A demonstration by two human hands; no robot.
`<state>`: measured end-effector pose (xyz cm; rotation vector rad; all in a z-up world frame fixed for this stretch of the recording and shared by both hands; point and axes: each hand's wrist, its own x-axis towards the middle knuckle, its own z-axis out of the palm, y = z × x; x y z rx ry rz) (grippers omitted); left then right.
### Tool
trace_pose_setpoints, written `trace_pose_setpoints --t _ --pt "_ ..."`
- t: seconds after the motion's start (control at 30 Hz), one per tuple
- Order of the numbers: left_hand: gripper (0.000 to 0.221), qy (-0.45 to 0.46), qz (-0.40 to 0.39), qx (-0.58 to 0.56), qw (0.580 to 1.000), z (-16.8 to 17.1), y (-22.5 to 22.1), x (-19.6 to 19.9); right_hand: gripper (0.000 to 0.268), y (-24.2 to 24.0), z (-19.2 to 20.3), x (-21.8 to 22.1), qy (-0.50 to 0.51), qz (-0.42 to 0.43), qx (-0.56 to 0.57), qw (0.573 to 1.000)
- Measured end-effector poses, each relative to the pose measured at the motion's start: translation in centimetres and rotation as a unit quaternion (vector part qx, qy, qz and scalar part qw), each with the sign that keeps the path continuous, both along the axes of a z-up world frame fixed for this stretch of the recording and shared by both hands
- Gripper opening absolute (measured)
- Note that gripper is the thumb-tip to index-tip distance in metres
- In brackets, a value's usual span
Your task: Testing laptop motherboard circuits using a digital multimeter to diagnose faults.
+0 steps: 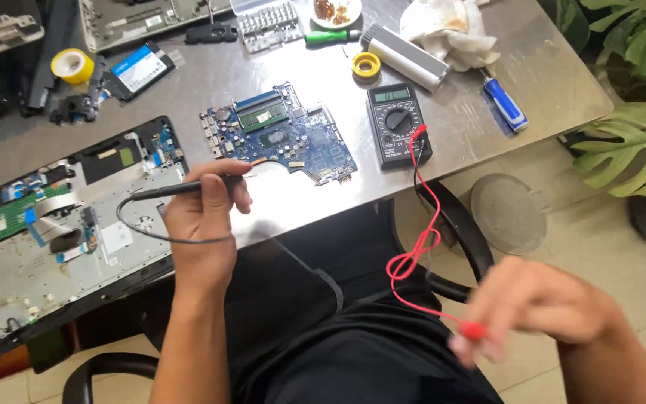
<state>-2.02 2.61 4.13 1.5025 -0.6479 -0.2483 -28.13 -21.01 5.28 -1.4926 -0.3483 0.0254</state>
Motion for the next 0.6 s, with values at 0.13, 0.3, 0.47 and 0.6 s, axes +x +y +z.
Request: trace_pose_setpoints --t 0.13,0.3,0.47,0.6 --pt "0.042 -0.083 -0.019 0.053 0.995 -1.9 -1.9 1.0 0.021 -1.6 -1.0 0.4 -0.084 0.132 0.163 0.974" --pt "0.025 -0.129 -0.014 0.088 0.988 -3.2 -4.0 2.2 0.012 1.1 -2.2 7.4 -0.193 0.006 0.301 0.934" --pt "0.011 -0.111 0.038 0.11 0.987 -3.7 -4.8 3.2 0.036 3.2 -4.3 13.2 -0.143 -0.39 -0.123 0.901" --pt "0.012 -0.115 0.071 0.131 0.982 -4.6 -5.6 3.7 0.042 3.6 -4.3 17.0 -0.09 -0.413 -0.114 0.899"
